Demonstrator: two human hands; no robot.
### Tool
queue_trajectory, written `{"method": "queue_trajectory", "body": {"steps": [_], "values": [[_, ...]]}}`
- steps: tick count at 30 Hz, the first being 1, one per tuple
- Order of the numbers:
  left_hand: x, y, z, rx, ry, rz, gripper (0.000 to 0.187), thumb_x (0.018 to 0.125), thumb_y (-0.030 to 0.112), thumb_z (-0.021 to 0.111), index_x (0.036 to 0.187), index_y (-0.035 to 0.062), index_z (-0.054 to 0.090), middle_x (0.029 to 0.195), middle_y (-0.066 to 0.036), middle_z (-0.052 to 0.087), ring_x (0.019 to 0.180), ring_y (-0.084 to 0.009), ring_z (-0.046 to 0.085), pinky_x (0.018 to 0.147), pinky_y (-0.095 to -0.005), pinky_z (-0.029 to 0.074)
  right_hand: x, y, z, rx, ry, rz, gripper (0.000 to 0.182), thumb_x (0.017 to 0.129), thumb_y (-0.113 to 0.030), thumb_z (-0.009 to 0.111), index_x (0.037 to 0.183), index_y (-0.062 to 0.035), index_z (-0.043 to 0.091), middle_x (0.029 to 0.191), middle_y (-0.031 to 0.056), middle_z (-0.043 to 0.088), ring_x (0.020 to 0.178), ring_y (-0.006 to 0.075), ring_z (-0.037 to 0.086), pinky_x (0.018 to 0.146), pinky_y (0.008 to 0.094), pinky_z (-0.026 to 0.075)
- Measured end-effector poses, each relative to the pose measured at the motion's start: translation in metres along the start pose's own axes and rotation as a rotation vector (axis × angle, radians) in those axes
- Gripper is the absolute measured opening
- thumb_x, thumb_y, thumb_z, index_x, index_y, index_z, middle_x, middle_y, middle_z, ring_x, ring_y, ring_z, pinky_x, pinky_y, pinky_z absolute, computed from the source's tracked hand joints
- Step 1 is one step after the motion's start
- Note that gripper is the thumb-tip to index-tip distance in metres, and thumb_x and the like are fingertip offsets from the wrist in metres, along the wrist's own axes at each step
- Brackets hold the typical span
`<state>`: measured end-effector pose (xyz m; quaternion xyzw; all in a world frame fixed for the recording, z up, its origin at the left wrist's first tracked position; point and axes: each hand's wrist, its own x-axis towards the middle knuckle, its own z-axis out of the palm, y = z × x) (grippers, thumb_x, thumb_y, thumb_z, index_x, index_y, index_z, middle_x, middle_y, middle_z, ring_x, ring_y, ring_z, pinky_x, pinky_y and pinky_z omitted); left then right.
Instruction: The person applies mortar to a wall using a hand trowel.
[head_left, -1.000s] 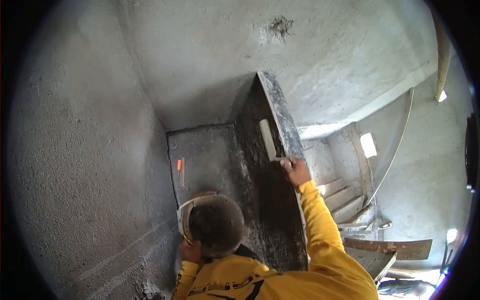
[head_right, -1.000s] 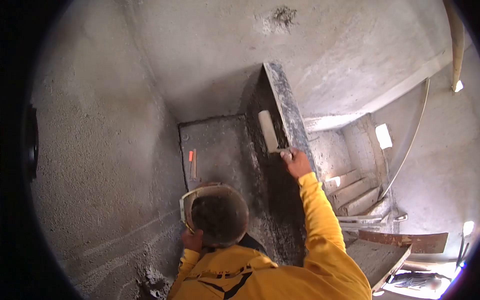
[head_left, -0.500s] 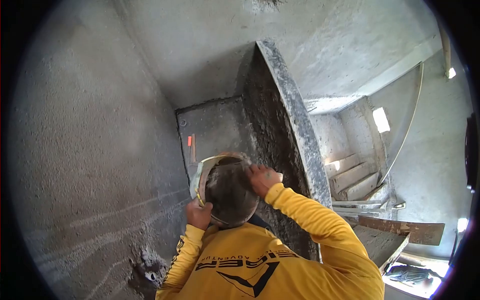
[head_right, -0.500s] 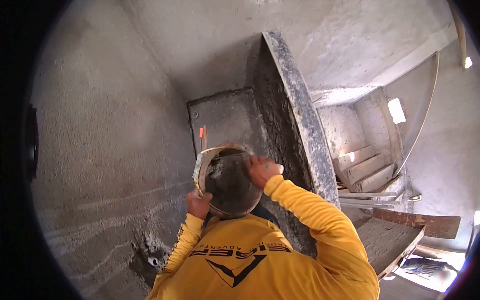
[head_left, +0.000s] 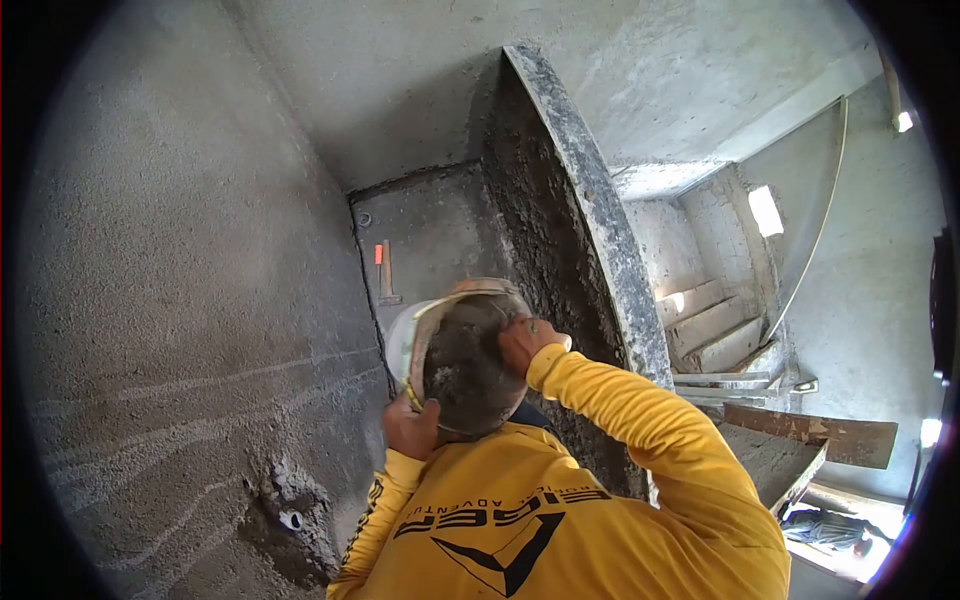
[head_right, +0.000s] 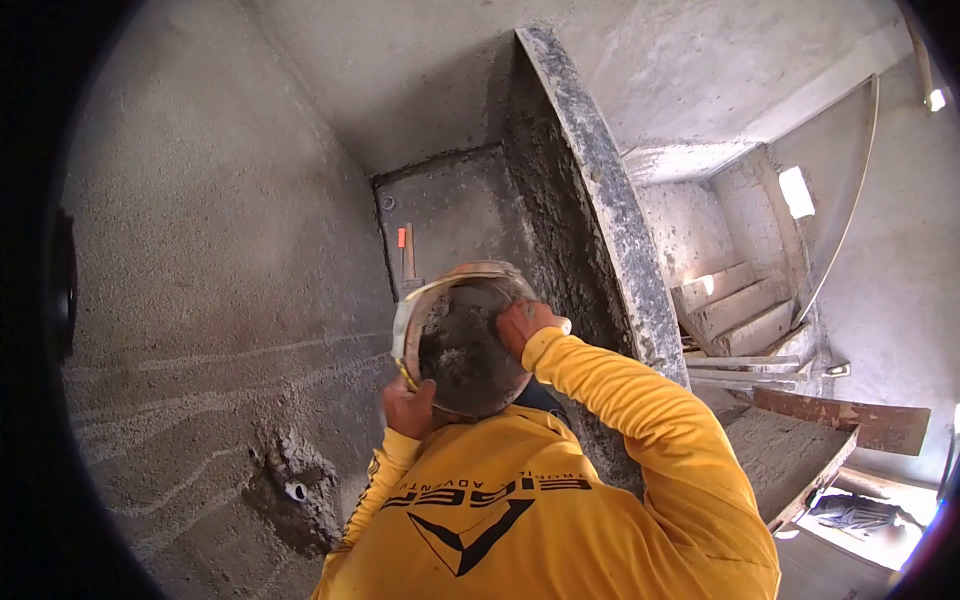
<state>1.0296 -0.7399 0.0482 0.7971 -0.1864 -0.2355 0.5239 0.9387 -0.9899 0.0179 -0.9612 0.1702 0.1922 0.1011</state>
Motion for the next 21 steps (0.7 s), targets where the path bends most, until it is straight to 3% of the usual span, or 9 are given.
{"method": "queue_trajectory", "body": {"steps": [2, 5, 6, 8, 11, 14, 18, 21], "values": [[-0.003, -0.002, 0.0, 0.043, -0.028, 0.054, 0.017, 0.083, 0.008, 0.065, 0.076, -0.0032, 0.055, 0.06, -0.014, 0.048, 0.055, -0.0165, 0.045, 0.053, -0.0386, 0.04, -0.007, 0.008, 0.009, 0.094, -0.172, -0.019, 0.026, 0.092, -0.025, 0.061, 0.089, -0.004, 0.077, 0.088, 0.0233, 0.073, 0.082, 0.0388, 0.073, 0.077, 0.0476, 0.059], [-0.005, -0.013, -0.003, 0.062, -0.076, 0.068, 0.015, 0.083, 0.009, 0.066, 0.08, -0.0035, 0.058, 0.062, -0.009, 0.052, 0.058, -0.0133, 0.045, 0.054, -0.0361, 0.041, -0.023, 0.007, 0.021, 0.282, -0.389, -0.031, 0.028, 0.094, -0.028, 0.063, 0.099, -0.0038, 0.077, 0.09, 0.0239, 0.073, 0.084, 0.0417, 0.071, 0.077, 0.0484, 0.057], [-0.007, -0.016, -0.004, 0.065, -0.102, 0.06, 0.015, 0.084, 0.009, 0.067, 0.082, -0.0039, 0.059, 0.063, -0.006, 0.055, 0.06, -0.0113, 0.046, 0.055, -0.0346, 0.042, -0.025, 0.002, 0.049, 0.423, -0.309, -0.068, 0.029, 0.094, -0.03, 0.063, 0.1, -0.0043, 0.076, 0.092, 0.0251, 0.072, 0.087, 0.0431, 0.071, 0.079, 0.0485, 0.057], [-0.011, -0.008, -0.006, 0.033, -0.068, 0.062, 0.016, 0.083, 0.007, 0.066, 0.077, -0.0032, 0.056, 0.06, -0.01, 0.051, 0.055, -0.0146, 0.046, 0.053, -0.0377, 0.04, -0.023, -0.01, 0.116, 0.709, -0.141, -0.138, 0.031, 0.094, -0.033, 0.064, 0.103, -0.0055, 0.076, 0.095, 0.0276, 0.072, 0.094, 0.0457, 0.069, 0.084, 0.0487, 0.055], [-0.01, 0.006, -0.004, -0.038, 0.013, 0.065, 0.015, 0.084, 0.006, 0.066, 0.077, -0.0035, 0.057, 0.06, -0.012, 0.052, 0.053, -0.0157, 0.047, 0.052, -0.0381, 0.04, -0.028, -0.035, 0.107, 0.945, -0.154, -0.118, 0.036, 0.094, -0.036, 0.066, 0.109, -0.0047, 0.073, 0.094, 0.0283, 0.071, 0.093, 0.0465, 0.069, 0.083, 0.0484, 0.054], [-0.007, 0.008, -0.007, -0.038, 0.047, 0.045, 0.011, 0.084, 0.005, 0.066, 0.083, -0.0041, 0.061, 0.062, -0.012, 0.056, 0.055, -0.0152, 0.048, 0.054, -0.0358, 0.043, -0.042, -0.036, 0.083, 0.982, -0.089, -0.215, 0.039, 0.093, -0.038, 0.068, 0.113, -0.005, 0.071, 0.096, 0.0289, 0.071, 0.092, 0.0463, 0.069, 0.083, 0.048, 0.054], [-0.005, -0.017, -0.017, 0.006, 0.031, 0.002, 0.011, 0.084, 0.005, 0.065, 0.089, -0.0043, 0.064, 0.064, -0.014, 0.057, 0.056, -0.016, 0.05, 0.055, -0.0356, 0.045, -0.058, -0.039, 0.069, 0.89, -0.075, -0.068, 0.04, 0.095, -0.038, 0.065, 0.114, -0.0032, 0.069, 0.099, 0.0294, 0.07, 0.094, 0.0467, 0.068, 0.084, 0.0497, 0.054], [0.0, -0.001, -0.018, 0.095, 0.068, 0.006, 0.011, 0.084, 0.006, 0.066, 0.086, -0.0045, 0.062, 0.061, -0.014, 0.053, 0.054, -0.017, 0.047, 0.054, -0.038, 0.043, -0.047, -0.041, 0.046, 0.692, -0.189, 0.1, 0.041, 0.096, -0.038, 0.064, 0.113, -0.0008, 0.069, 0.098, 0.0296, 0.07, 0.095, 0.0471, 0.068, 0.085, 0.0512, 0.054]]}}
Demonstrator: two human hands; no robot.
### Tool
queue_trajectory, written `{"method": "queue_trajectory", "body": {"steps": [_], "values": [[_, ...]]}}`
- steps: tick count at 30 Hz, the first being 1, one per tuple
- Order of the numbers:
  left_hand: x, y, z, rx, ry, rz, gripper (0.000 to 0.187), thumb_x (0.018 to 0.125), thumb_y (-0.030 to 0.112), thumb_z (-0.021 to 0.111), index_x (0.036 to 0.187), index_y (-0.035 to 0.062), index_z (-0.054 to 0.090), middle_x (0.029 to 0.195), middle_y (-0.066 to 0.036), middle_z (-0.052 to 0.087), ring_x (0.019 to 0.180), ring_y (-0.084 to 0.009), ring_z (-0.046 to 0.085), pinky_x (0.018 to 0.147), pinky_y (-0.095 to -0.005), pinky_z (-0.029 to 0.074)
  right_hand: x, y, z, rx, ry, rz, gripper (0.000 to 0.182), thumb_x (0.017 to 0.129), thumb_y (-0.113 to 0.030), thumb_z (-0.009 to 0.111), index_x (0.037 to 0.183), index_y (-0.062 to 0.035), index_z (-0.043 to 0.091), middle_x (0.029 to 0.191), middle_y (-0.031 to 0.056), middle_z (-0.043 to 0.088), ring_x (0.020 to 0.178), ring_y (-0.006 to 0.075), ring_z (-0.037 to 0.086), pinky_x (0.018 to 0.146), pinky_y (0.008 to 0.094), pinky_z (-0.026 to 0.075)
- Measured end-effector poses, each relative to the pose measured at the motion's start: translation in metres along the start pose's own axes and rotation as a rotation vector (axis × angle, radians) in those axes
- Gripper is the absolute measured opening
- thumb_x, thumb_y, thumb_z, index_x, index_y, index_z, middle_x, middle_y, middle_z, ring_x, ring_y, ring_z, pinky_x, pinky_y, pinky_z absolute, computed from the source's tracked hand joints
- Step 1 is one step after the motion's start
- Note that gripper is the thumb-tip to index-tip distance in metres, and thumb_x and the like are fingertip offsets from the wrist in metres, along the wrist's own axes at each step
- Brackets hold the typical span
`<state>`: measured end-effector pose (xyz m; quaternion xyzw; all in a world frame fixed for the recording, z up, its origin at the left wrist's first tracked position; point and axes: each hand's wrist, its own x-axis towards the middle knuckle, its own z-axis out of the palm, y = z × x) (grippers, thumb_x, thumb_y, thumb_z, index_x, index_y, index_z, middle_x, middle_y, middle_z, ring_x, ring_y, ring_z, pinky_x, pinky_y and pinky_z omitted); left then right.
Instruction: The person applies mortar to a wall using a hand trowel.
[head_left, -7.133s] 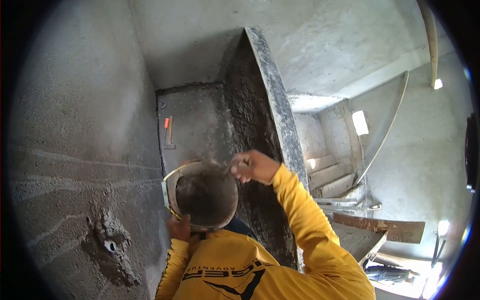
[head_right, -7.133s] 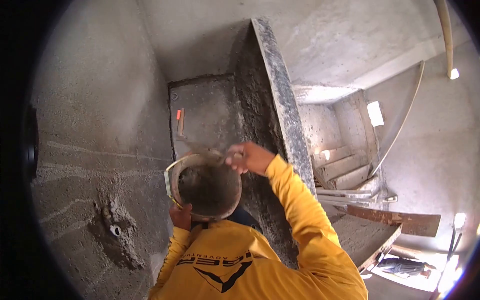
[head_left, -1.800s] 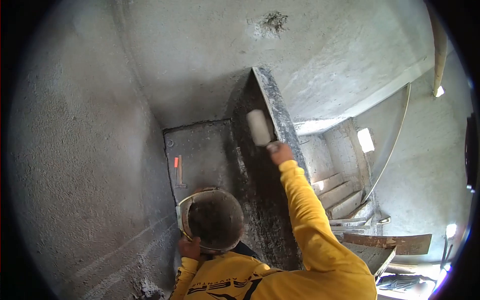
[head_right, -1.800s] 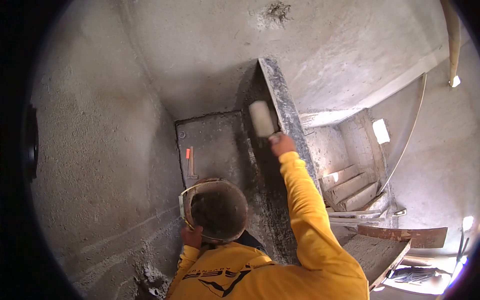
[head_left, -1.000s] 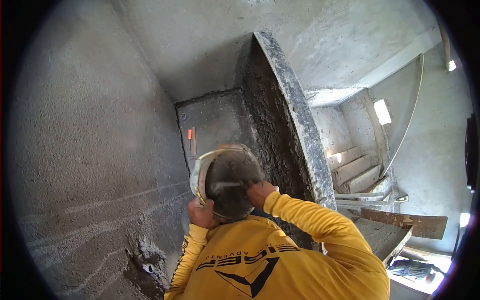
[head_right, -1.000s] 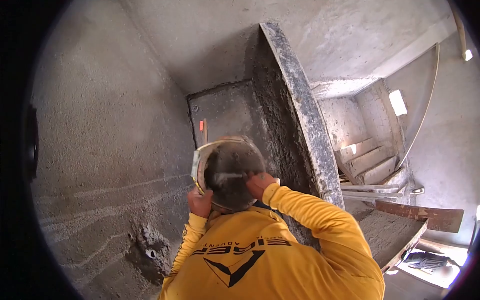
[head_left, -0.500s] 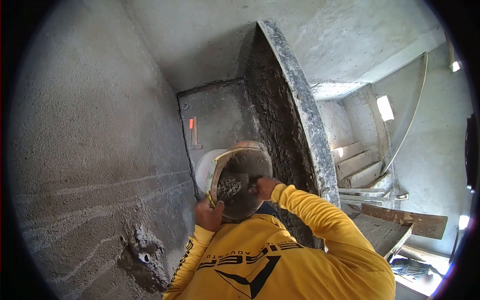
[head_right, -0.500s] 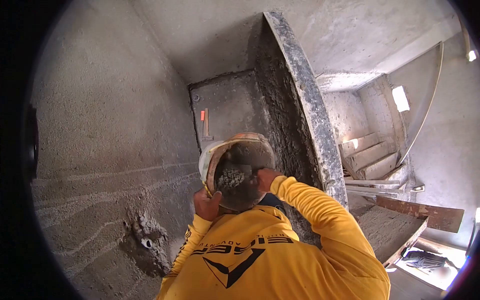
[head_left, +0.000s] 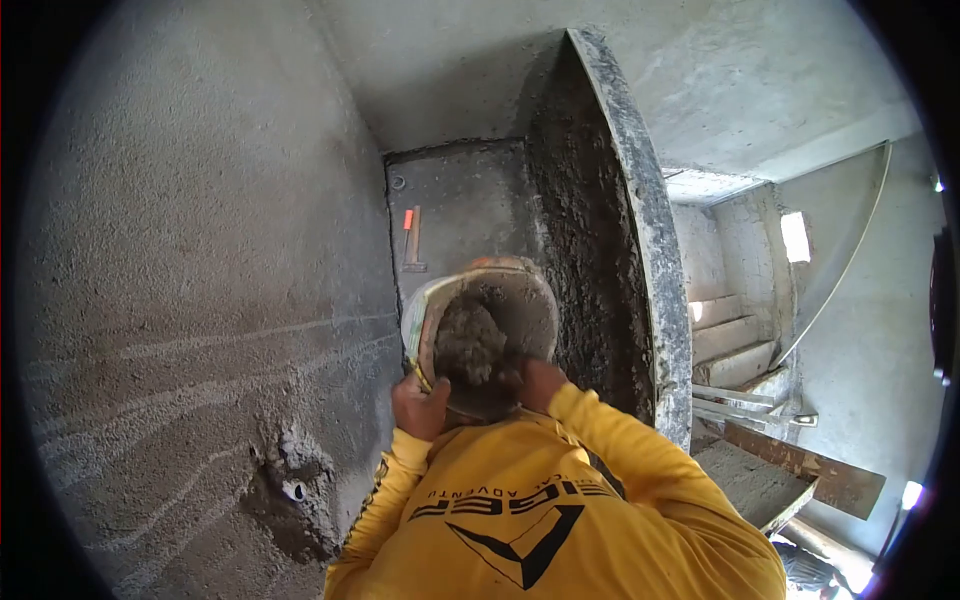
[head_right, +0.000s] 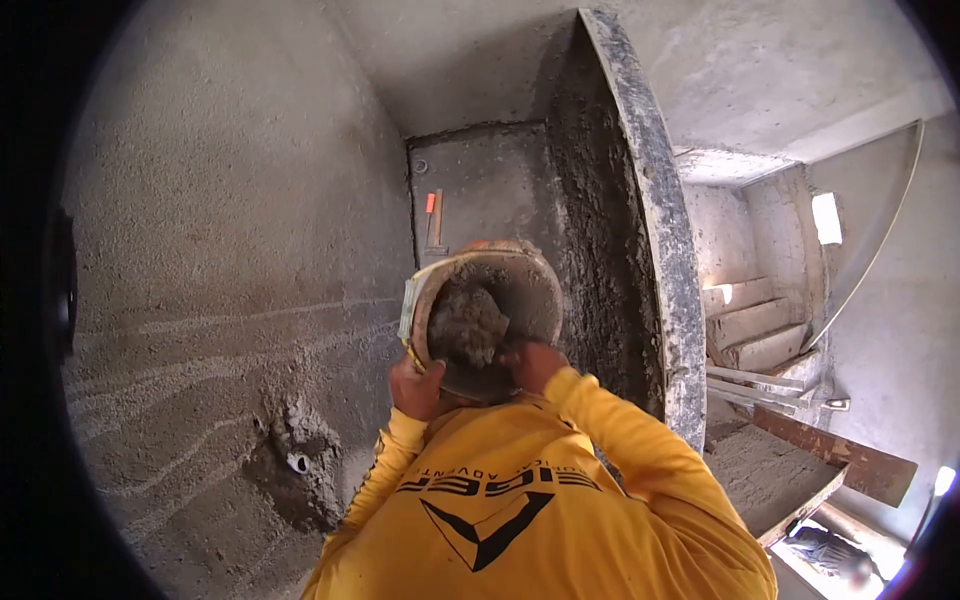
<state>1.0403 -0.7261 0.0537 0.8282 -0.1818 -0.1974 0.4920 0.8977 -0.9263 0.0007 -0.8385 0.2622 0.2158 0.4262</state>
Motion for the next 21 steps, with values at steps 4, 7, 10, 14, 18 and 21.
{"method": "queue_trajectory", "body": {"steps": [4, 7, 10, 14, 18, 21], "values": [[0.016, -0.022, 0.001, -0.106, 0.05, 0.029, 0.017, 0.083, 0.01, 0.07, 0.079, -0.0021, 0.058, 0.059, -0.004, 0.05, 0.057, -0.0106, 0.045, 0.051, -0.0353, 0.04, 0.019, 0.006, 0.001, 0.004, 0.058, -0.065, 0.043, 0.097, -0.04, 0.062, 0.112, -0.0002, 0.069, 0.098, 0.0297, 0.07, 0.096, 0.048, 0.067, 0.086, 0.0526, 0.053], [0.018, -0.029, 0.005, -0.135, 0.109, -0.09, 0.015, 0.082, 0.008, 0.07, 0.08, -0.0022, 0.059, 0.06, -0.002, 0.049, 0.058, -0.0097, 0.045, 0.052, -0.0338, 0.04, 0.01, -0.01, -0.018, 0.0, 0.051, -0.029, 0.046, 0.097, -0.042, 0.062, 0.114, 0.0004, 0.068, 0.097, 0.03, 0.07, 0.096, 0.0489, 0.067, 0.086, 0.0533, 0.053], [0.046, -0.039, 0.005, -0.229, 0.182, -0.131, 0.012, 0.08, 0.007, 0.068, 0.082, -0.0024, 0.062, 0.064, -0.001, 0.052, 0.06, -0.0102, 0.047, 0.054, -0.0328, 0.041, 0.014, -0.016, -0.037, -0.056, 0.064, 0.01, 0.052, 0.097, -0.044, 0.063, 0.12, 0.0028, 0.064, 0.094, 0.03, 0.07, 0.095, 0.0493, 0.067, 0.086, 0.0537, 0.053], [0.076, -0.087, 0.009, -0.478, 0.28, -0.221, 0.012, 0.079, 0.006, 0.067, 0.087, -0.0029, 0.065, 0.069, 0.002, 0.056, 0.063, -0.0105, 0.048, 0.058, -0.0313, 0.043, 0.021, -0.021, -0.076, -0.12, 0.006, 0.101, 0.06, 0.097, -0.045, 0.064, 0.127, 0.0063, 0.057, 0.09, 0.0304, 0.07, 0.093, 0.0493, 0.067, 0.084, 0.0536, 0.054], [0.104, -0.1, 0.008, -0.531, 0.362, -0.336, 0.012, 0.079, 0.005, 0.067, 0.085, -0.0057, 0.066, 0.073, 0.001, 0.059, 0.066, -0.0102, 0.051, 0.059, -0.0306, 0.044, 0.044, -0.04, -0.108, -0.218, 0.213, 0.047, 0.056, 0.095, -0.046, 0.065, 0.119, 0.0042, 0.057, 0.086, 0.0315, 0.069, 0.092, 0.0482, 0.068, 0.081, 0.0539, 0.054], [0.115, -0.106, 0.009, -0.479, 0.401, -0.34, 0.014, 0.079, 0.005, 0.067, 0.086, -0.0072, 0.068, 0.076, -0.002, 0.065, 0.067, -0.0132, 0.056, 0.062, -0.0322, 0.047, 0.069, -0.071, -0.126, -0.242, 0.198, -0.017, 0.044, 0.095, -0.042, 0.066, 0.109, 0.0002, 0.06, 0.086, 0.031, 0.068, 0.09, 0.0483, 0.067, 0.08, 0.0539, 0.054]]}}
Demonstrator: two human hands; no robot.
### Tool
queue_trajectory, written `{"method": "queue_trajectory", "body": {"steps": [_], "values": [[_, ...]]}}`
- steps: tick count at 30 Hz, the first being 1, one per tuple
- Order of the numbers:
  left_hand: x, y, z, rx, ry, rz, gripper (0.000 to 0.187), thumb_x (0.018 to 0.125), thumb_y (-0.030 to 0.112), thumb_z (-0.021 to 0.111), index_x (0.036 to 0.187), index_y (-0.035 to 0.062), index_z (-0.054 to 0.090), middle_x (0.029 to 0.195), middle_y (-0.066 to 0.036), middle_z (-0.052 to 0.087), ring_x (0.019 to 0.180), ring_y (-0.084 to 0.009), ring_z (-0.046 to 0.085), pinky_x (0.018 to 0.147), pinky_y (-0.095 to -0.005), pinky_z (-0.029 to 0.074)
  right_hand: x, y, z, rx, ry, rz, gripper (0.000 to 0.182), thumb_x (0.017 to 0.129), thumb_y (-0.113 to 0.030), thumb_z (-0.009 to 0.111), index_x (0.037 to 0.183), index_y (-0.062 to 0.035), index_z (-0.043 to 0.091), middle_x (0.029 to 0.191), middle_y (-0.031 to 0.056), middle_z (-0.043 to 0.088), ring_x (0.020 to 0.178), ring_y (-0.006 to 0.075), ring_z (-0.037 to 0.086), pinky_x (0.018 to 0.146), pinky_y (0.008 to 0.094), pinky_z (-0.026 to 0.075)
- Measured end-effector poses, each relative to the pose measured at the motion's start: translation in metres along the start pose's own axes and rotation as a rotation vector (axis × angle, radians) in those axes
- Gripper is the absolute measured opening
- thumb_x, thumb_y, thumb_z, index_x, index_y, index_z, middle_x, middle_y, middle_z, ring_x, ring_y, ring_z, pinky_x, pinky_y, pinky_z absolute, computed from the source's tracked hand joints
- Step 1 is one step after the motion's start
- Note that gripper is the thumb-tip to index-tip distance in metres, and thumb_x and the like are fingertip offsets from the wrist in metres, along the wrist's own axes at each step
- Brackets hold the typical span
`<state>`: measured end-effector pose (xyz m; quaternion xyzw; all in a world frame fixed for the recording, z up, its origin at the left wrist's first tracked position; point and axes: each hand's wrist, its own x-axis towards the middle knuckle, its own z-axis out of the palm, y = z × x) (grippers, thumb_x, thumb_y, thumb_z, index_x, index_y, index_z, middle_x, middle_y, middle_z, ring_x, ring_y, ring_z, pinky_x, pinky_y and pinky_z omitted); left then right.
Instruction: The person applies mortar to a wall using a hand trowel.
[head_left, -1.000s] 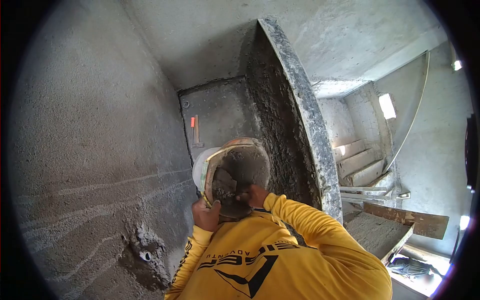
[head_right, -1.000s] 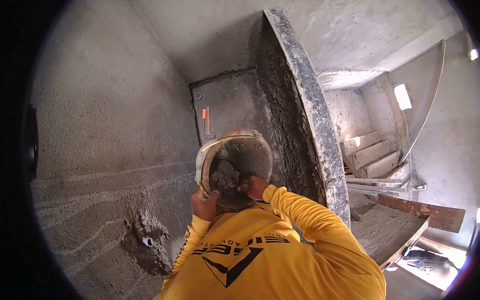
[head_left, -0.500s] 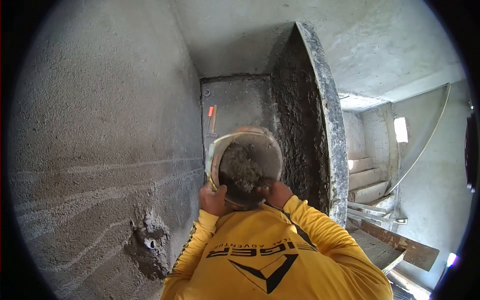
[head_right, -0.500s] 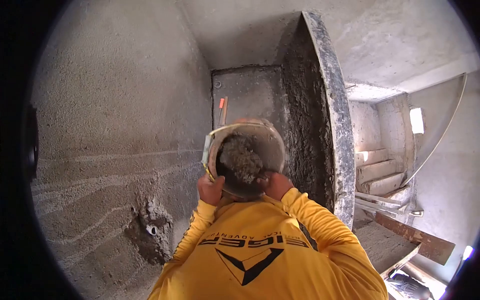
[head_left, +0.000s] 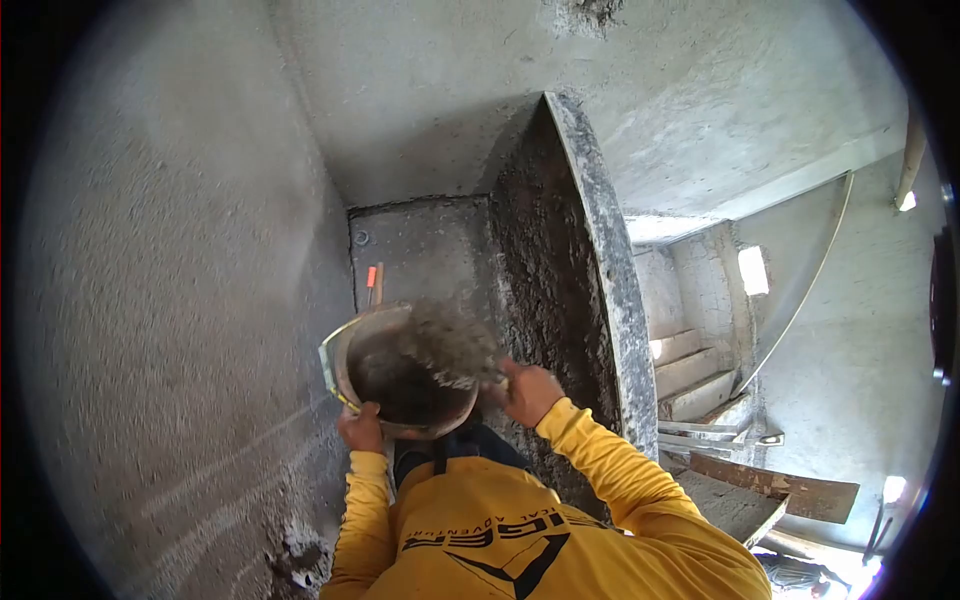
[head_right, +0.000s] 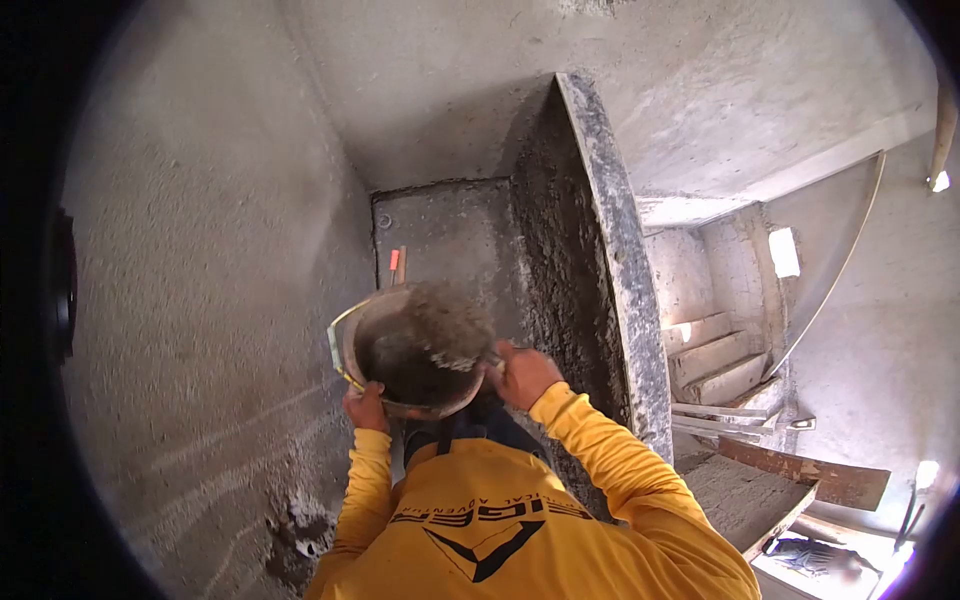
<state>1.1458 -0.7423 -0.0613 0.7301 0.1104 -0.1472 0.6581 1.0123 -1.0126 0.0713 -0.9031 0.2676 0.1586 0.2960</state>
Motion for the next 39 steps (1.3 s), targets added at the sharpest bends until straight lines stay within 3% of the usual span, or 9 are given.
{"method": "queue_trajectory", "body": {"steps": [4, 7, 9, 11, 14, 15, 21, 29, 39], "values": [[0.012, -0.011, -0.007, 0.213, -0.043, 0.031, 0.016, 0.079, 0.005, 0.066, 0.088, -0.0077, 0.068, 0.076, -0.005, 0.069, 0.067, -0.0157, 0.058, 0.063, -0.0351, 0.049, 0.058, -0.013, -0.014, 0.237, 0.125, -0.385, 0.033, 0.096, -0.034, 0.067, 0.098, -0.0017, 0.064, 0.079, 0.027, 0.067, 0.072, 0.0435, 0.068, 0.067, 0.0507, 0.055], [0.024, -0.013, -0.01, 0.262, -0.061, 0.041, 0.016, 0.078, 0.006, 0.066, 0.087, -0.0074, 0.068, 0.074, -0.007, 0.07, 0.065, -0.0162, 0.058, 0.063, -0.0362, 0.049, 0.128, -0.005, -0.057, 0.721, -0.305, -0.019, 0.032, 0.095, -0.031, 0.067, 0.1, -0.0002, 0.064, 0.072, 0.0175, 0.065, 0.06, 0.0291, 0.066, 0.058, 0.0419, 0.053], [0.029, 0.009, -0.003, 0.29, -0.068, 0.139, 0.014, 0.077, 0.007, 0.066, 0.083, -0.0063, 0.066, 0.071, -0.006, 0.067, 0.063, -0.0148, 0.056, 0.06, -0.0355, 0.048, 0.19, 0.046, -0.073, 0.886, -0.179, 0.098, 0.026, 0.096, -0.024, 0.065, 0.106, -0.0006, 0.066, 0.072, 0.0095, 0.063, 0.056, 0.0183, 0.061, 0.052, 0.0348, 0.051], [0.037, 0.007, 0.003, 0.25, -0.1, 0.029, 0.012, 0.077, 0.007, 0.066, 0.078, -0.0047, 0.063, 0.066, -0.005, 0.062, 0.06, -0.0131, 0.053, 0.058, -0.0345, 0.046, 0.221, 0.098, -0.111, 0.686, 0.134, 0.22, 0.025, 0.097, -0.019, 0.062, 0.113, -0.001, 0.068, 0.078, 0.0122, 0.067, 0.062, 0.0267, 0.064, 0.062, 0.0372, 0.056], [0.043, 0.01, -0.003, 0.317, -0.104, 0.107, 0.011, 0.077, 0.005, 0.066, 0.073, -0.0026, 0.059, 0.062, -0.002, 0.056, 0.056, -0.0109, 0.049, 0.054, -0.0328, 0.043, 0.121, 0.203, -0.038, -0.383, 0.825, -0.339, 0.026, 0.099, -0.02, 0.062, 0.117, -0.0029, 0.07, 0.089, 0.0224, 0.07, 0.087, 0.0435, 0.068, 0.084, 0.0429, 0.056], [0.036, 0.011, -0.006, 0.355, -0.094, 0.162, 0.011, 0.078, 0.005, 0.065, 0.072, -0.0019, 0.058, 0.06, 0.0, 0.054, 0.055, -0.0103, 0.048, 0.053, -0.0321, 0.042, 0.054, 0.149, -0.047, 0.329, 0.487, 0.245, 0.027, 0.102, -0.025, 0.06, 0.115, -0.0037, 0.07, 0.09, 0.0245, 0.069, 0.09, 0.0452, 0.068, 0.083, 0.0452, 0.055], [0.03, 0.035, 0.01, 0.303, -0.123, 0.161, 0.009, 0.078, 0.003, 0.064, 0.073, -0.0028, 0.06, 0.061, -0.001, 0.055, 0.056, -0.0112, 0.049, 0.053, -0.0334, 0.043, -0.103, 0.119, 0.026, 0.23, 0.333, 0.527, 0.033, 0.096, -0.034, 0.068, 0.092, -0.0014, 0.062, 0.069, 0.0229, 0.058, 0.061, 0.0396, 0.059, 0.059, 0.0457, 0.044], [0.007, 0.066, 0.032, 0.397, -0.164, 0.259, 0.013, 0.077, 0.007, 0.065, 0.077, -0.0057, 0.061, 0.06, -0.006, 0.054, 0.056, -0.0138, 0.05, 0.055, -0.0358, 0.045, -0.063, 0.102, 0.005, 0.234, 0.418, 0.184, 0.029, 0.094, -0.031, 0.065, 0.105, -0.0057, 0.058, 0.085, 0.0284, 0.067, 0.084, 0.052, 0.064, 0.072, 0.0577, 0.052], [0.078, 0.055, 0.09, 0.239, -0.198, 0.188, 0.015, 0.078, 0.009, 0.067, 0.076, -0.0047, 0.062, 0.061, -0.004, 0.054, 0.059, -0.012, 0.049, 0.056, -0.034, 0.044, 0.079, 0.055, -0.048, 1.024, 0.402, 0.325, 0.022, 0.098, -0.019, 0.065, 0.104, 0.0012, 0.058, 0.072, 0.0074, 0.064, 0.06, 0.0169, 0.064, 0.053, 0.0332, 0.05]]}}
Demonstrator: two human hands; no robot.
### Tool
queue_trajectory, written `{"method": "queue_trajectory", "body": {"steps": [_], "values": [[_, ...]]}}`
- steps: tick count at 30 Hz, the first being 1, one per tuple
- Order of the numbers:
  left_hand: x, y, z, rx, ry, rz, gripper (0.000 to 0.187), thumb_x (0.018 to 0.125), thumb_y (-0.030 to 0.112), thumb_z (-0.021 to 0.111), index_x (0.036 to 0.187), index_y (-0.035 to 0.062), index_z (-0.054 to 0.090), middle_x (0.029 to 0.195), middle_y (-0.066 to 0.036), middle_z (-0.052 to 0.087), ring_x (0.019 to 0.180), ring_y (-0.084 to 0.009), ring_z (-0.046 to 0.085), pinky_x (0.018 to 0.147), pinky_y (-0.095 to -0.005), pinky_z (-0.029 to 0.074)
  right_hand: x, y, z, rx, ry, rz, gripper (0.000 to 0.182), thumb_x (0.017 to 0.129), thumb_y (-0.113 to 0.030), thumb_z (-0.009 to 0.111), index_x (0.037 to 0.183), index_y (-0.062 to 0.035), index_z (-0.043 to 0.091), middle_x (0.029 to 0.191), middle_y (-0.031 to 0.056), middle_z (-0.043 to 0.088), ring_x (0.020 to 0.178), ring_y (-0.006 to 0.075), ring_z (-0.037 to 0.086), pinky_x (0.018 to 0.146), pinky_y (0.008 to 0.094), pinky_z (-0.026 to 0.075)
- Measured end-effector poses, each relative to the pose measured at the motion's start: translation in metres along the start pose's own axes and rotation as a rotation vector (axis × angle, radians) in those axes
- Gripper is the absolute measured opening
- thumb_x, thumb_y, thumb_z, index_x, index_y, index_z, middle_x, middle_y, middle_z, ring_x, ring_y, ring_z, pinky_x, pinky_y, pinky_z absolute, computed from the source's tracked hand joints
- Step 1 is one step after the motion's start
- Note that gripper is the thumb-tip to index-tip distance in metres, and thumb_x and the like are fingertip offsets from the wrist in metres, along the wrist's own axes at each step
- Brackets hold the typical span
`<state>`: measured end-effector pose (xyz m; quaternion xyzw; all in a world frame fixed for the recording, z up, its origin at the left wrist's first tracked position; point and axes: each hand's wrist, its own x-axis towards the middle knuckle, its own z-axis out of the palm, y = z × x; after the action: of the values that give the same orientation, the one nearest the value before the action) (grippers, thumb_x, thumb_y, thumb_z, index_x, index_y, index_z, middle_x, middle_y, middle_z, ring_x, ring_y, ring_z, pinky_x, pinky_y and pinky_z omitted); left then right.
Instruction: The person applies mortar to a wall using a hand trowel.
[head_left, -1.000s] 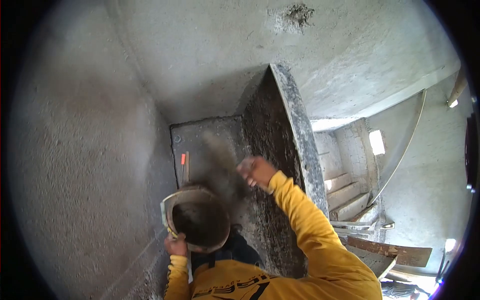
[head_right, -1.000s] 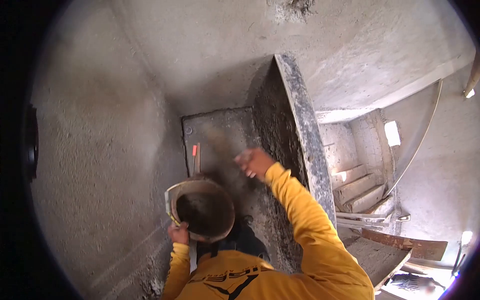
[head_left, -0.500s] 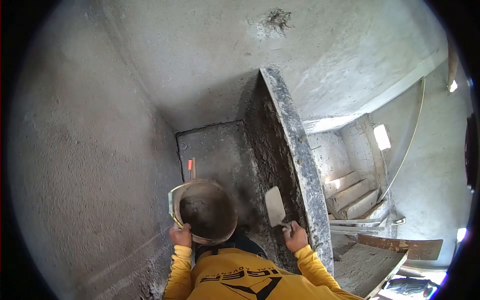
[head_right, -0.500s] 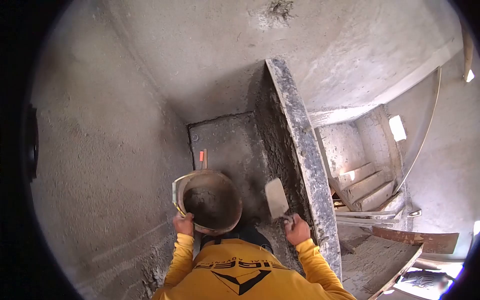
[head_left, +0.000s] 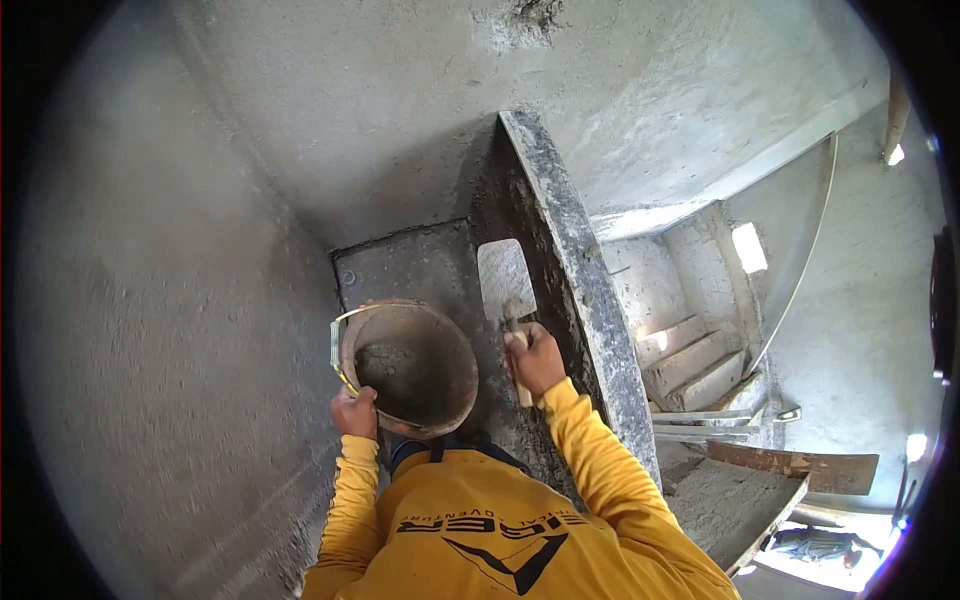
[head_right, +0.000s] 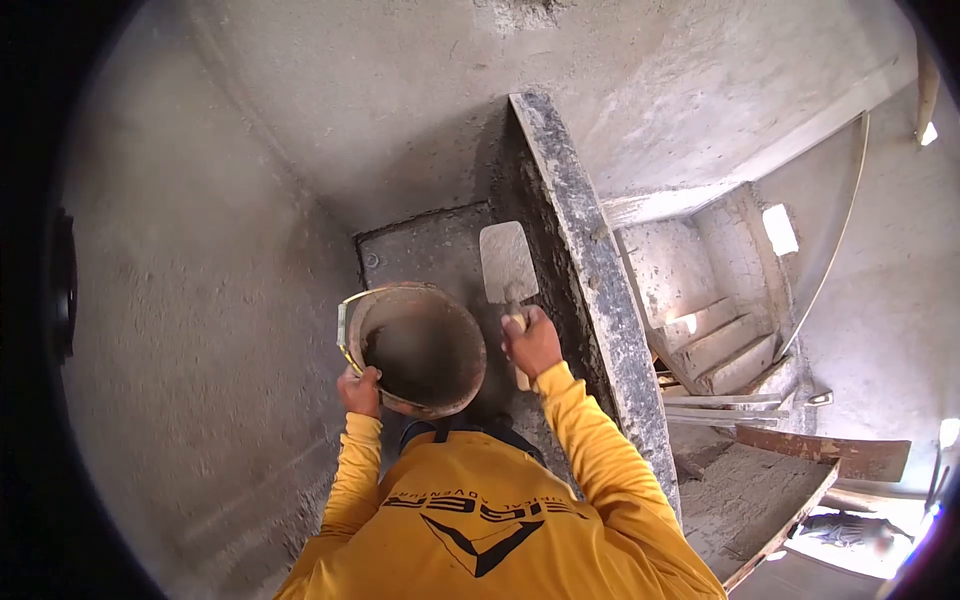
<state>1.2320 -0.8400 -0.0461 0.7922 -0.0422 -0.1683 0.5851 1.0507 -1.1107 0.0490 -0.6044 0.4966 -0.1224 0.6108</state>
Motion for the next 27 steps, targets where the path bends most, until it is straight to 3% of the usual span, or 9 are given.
{"method": "queue_trajectory", "body": {"steps": [4, 7, 10, 16, 19, 23, 27], "values": [[0.054, 0.023, 0.025, -0.156, -0.041, -0.084, 0.017, 0.078, 0.011, 0.068, 0.079, -0.0052, 0.063, 0.065, -0.005, 0.058, 0.062, -0.0128, 0.051, 0.059, -0.0351, 0.045, 0.087, -0.009, 0.028, 0.043, 0.093, 0.077, 0.019, 0.099, -0.017, 0.065, 0.1, 0.0007, 0.058, 0.074, 0.0066, 0.063, 0.057, 0.0153, 0.06, 0.05, 0.0317, 0.049], [0.098, 0.005, 0.026, 0.109, -0.105, -0.092, 0.017, 0.078, 0.01, 0.067, 0.084, -0.0061, 0.065, 0.068, -0.008, 0.061, 0.063, -0.0153, 0.053, 0.061, -0.0365, 0.047, 0.139, -0.022, 0.039, 0.06, 0.146, 0.137, 0.019, 0.098, -0.016, 0.065, 0.097, 0.0018, 0.059, 0.075, 0.0075, 0.064, 0.057, 0.0156, 0.062, 0.05, 0.0318, 0.051], [0.139, 0.0, 0.039, -0.016, -0.133, -0.028, 0.018, 0.079, 0.009, 0.066, 0.086, -0.0071, 0.064, 0.069, -0.01, 0.063, 0.062, -0.0179, 0.054, 0.061, -0.0377, 0.047, 0.17, -0.038, 0.045, 0.153, 0.171, 0.205, 0.018, 0.101, -0.017, 0.062, 0.099, 0.0006, 0.057, 0.076, 0.0081, 0.064, 0.058, 0.017, 0.061, 0.05, 0.033, 0.05], [0.191, 0.042, 0.047, 0.15, -0.192, -0.012, 0.018, 0.081, 0.011, 0.065, 0.086, -0.0064, 0.065, 0.069, -0.01, 0.063, 0.062, -0.018, 0.053, 0.061, -0.038, 0.047, 0.191, -0.055, 0.05, 0.173, 0.209, 0.225, 0.02, 0.1, -0.019, 0.062, 0.097, 0.0006, 0.059, 0.076, 0.008, 0.063, 0.058, 0.0167, 0.061, 0.05, 0.0325, 0.051], [0.213, 0.034, 0.056, 0.011, -0.175, 0.03, 0.018, 0.082, 0.012, 0.066, 0.084, -0.0062, 0.064, 0.067, -0.009, 0.06, 0.062, -0.0171, 0.051, 0.061, -0.0374, 0.046, 0.191, -0.057, 0.057, 0.242, 0.261, 0.249, 0.02, 0.1, -0.019, 0.063, 0.097, 0.001, 0.059, 0.075, 0.0078, 0.064, 0.057, 0.0164, 0.061, 0.049, 0.032, 0.051], [0.237, 0.023, 0.054, 0.123, -0.275, -0.004, 0.018, 0.082, 0.011, 0.066, 0.082, -0.0057, 0.063, 0.068, -0.007, 0.059, 0.064, -0.0164, 0.051, 0.062, -0.0361, 0.047, 0.192, -0.049, 0.067, 0.275, 0.327, 0.206, 0.02, 0.099, -0.018, 0.063, 0.097, 0.0015, 0.06, 0.075, 0.0076, 0.064, 0.057, 0.0163, 0.061, 0.05, 0.0314, 0.052], [0.244, 0.045, 0.066, 0.176, -0.297, -0.025, 0.016, 0.081, 0.01, 0.066, 0.083, -0.0057, 0.063, 0.071, -0.005, 0.061, 0.065, -0.016, 0.052, 0.063, -0.0355, 0.047, 0.202, -0.041, 0.077, 0.081, 0.409, 0.192, 0.02, 0.096, -0.017, 0.066, 0.102, 0.0008, 0.06, 0.08, 0.011, 0.068, 0.057, 0.0176, 0.064, 0.051, 0.0337, 0.051]]}}
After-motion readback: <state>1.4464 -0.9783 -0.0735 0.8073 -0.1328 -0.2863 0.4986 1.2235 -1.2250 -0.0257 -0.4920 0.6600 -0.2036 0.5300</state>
